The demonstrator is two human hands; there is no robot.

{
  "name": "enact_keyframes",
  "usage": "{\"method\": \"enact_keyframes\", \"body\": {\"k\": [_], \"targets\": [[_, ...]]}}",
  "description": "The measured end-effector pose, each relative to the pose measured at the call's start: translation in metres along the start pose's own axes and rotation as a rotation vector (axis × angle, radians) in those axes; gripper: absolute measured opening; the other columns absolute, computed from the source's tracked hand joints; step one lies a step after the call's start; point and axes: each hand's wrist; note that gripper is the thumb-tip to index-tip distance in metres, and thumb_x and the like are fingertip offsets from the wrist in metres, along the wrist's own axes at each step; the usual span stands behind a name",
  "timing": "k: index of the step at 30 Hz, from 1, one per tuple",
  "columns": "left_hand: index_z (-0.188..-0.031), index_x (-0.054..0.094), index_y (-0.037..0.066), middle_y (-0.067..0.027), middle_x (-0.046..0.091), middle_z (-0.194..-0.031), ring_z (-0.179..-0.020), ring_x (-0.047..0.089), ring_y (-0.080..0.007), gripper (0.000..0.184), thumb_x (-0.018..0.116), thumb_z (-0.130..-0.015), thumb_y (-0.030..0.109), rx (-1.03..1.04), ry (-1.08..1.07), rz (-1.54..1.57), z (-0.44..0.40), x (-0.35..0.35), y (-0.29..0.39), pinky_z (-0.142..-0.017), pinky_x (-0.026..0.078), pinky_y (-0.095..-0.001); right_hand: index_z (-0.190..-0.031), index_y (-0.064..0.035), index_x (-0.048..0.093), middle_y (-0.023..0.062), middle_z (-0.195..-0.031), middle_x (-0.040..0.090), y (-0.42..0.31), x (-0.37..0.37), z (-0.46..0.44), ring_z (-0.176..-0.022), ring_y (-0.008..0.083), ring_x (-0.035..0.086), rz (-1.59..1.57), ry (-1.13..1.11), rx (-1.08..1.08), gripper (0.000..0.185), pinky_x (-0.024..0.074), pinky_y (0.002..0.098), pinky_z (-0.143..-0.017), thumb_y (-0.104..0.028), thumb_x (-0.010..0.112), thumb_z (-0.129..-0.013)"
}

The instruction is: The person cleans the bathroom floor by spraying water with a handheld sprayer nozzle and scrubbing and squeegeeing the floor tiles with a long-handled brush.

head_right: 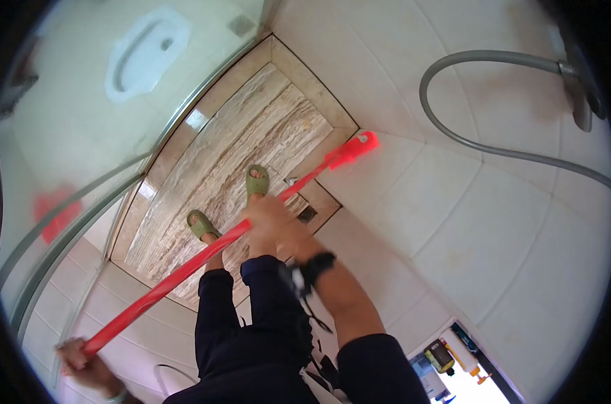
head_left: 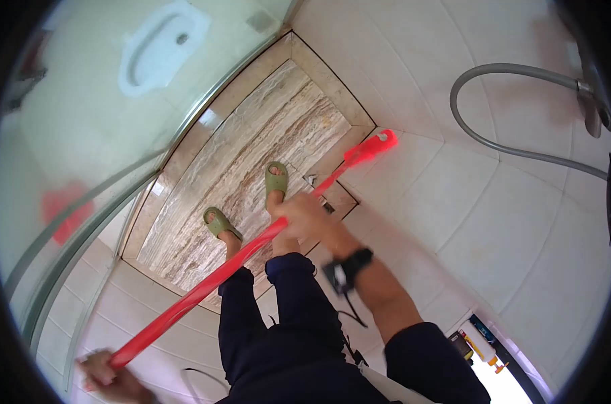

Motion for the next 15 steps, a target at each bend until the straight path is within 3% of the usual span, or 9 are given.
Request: {"method": "enact_keyframes", "body": {"k": [1,4,5,7,8,10,12,14,15], "targets": [[-0.093,0.047,0.006,0.0029,0.032,-0.06,-0.058,0.035,-0.0093,0.007,0.047,-0.094,0.012,-0.06,-0.156,0.088,0.013,0.038,-0.026,-0.077,0.041,-0.0308,-0.069,-0.0074,0.062,0.0117,-0.063,0.059,0.031,0.001,-0.006,-0.065,0.0345,0.059,0.002,-0.072,0.015,0.018,0.0464,0.0443,-0.062,-0.021,0.069,-0.06],[-0.136,0.04,0.011,0.0032,0.042,-0.06,-0.059,0.045,-0.0092,0.052,0.059,-0.088,0.016,0.045,-0.402,-0.023,0.02,0.1,-0.021,-0.081,0.043,-0.0327,-0.059,-0.0094,0.053,0.014,-0.06,0.054,0.065,-0.017,-0.009,-0.06,0.0378,0.055,-0.079,-0.094,-0.066,0.021,0.0418,0.0457,-0.055,-0.022,0.07,-0.058],[-0.147,0.022,0.013,0.003,0.055,-0.065,-0.062,0.054,-0.0096,0.079,0.068,-0.083,0.023,0.113,-0.643,-0.162,0.001,0.091,-0.005,-0.079,0.044,-0.0329,-0.059,-0.0094,0.053,0.014,-0.06,0.054,0.063,-0.018,-0.003,-0.06,0.0378,0.055,-0.081,-0.097,-0.058,0.021,0.0418,0.0457,-0.055,-0.022,0.07,-0.058],[-0.095,0.049,0.014,0.0013,0.059,-0.064,-0.066,0.06,-0.0126,0.027,0.067,-0.083,0.03,0.115,-1.094,-0.116,-0.042,0.14,0.023,-0.086,0.047,-0.0425,-0.06,-0.0086,0.052,0.0123,-0.058,0.051,0.055,-0.031,0.009,-0.056,0.0359,0.052,-0.159,0.202,-0.232,0.02,0.041,0.0431,-0.054,-0.018,0.07,-0.062],[-0.059,0.052,0.016,0.002,0.054,-0.057,-0.063,0.057,-0.0118,0.034,0.059,-0.087,0.033,0.179,-1.313,-0.213,-0.053,0.179,0.039,-0.087,0.048,-0.0442,-0.06,-0.0086,0.052,0.0123,-0.058,0.051,0.041,-0.038,0.013,-0.056,0.0359,0.052,-0.153,0.233,-0.231,0.02,0.041,0.0431,-0.054,-0.018,0.07,-0.062],[-0.059,0.056,0.016,0.002,0.057,-0.058,-0.062,0.059,-0.0106,0.036,0.06,-0.086,0.039,0.268,-1.219,-0.351,-0.045,0.22,0.051,-0.098,0.042,-0.0521,-0.062,-0.0079,0.051,0.0114,-0.058,0.051,0.002,-0.051,0.016,-0.053,0.0346,0.05,-0.201,0.833,-0.275,0.019,0.0406,0.0396,-0.054,-0.015,0.068,-0.066],[-0.062,0.056,0.015,0.0016,0.058,-0.057,-0.059,0.06,-0.0112,0.037,0.06,-0.084,0.044,0.258,-1.089,-0.378,-0.012,0.273,0.06,-0.1,0.04,-0.0556,-0.062,-0.0079,0.051,0.0115,-0.057,0.05,-0.017,-0.078,0.034,-0.052,0.0337,0.05,-0.222,0.852,-0.189,0.019,0.0404,0.0388,-0.053,-0.015,0.068,-0.066],[-0.068,0.057,0.014,0.0012,0.061,-0.067,-0.063,0.062,-0.0126,0.026,0.057,-0.091,0.026,0.437,-1.462,-0.384,-0.016,0.331,0.071,-0.099,0.043,-0.0508,-0.062,-0.0078,0.051,0.0115,-0.057,0.05,-0.002,-0.106,0.046,-0.052,0.0328,0.051,-0.235,0.881,-0.105,0.019,0.0401,0.038,-0.051,-0.015,0.068,-0.067],[-0.072,0.059,0.013,-0.0012,0.062,-0.07,-0.064,0.063,-0.0139,0.024,0.054,-0.092,0.025,0.444,-1.4,-0.39,0.0,0.351,0.058,-0.092,0.05,-0.0442,-0.062,-0.0073,0.051,0.0121,-0.057,0.05,0.025,-0.118,0.048,-0.052,0.0325,0.051,-0.267,0.805,-0.145,0.02,0.0396,0.0375,-0.05,-0.014,0.068,-0.068]]}}
Point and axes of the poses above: each hand's wrist, its own z-axis away from the middle knuckle, its own x-axis out of the palm, y = z × x
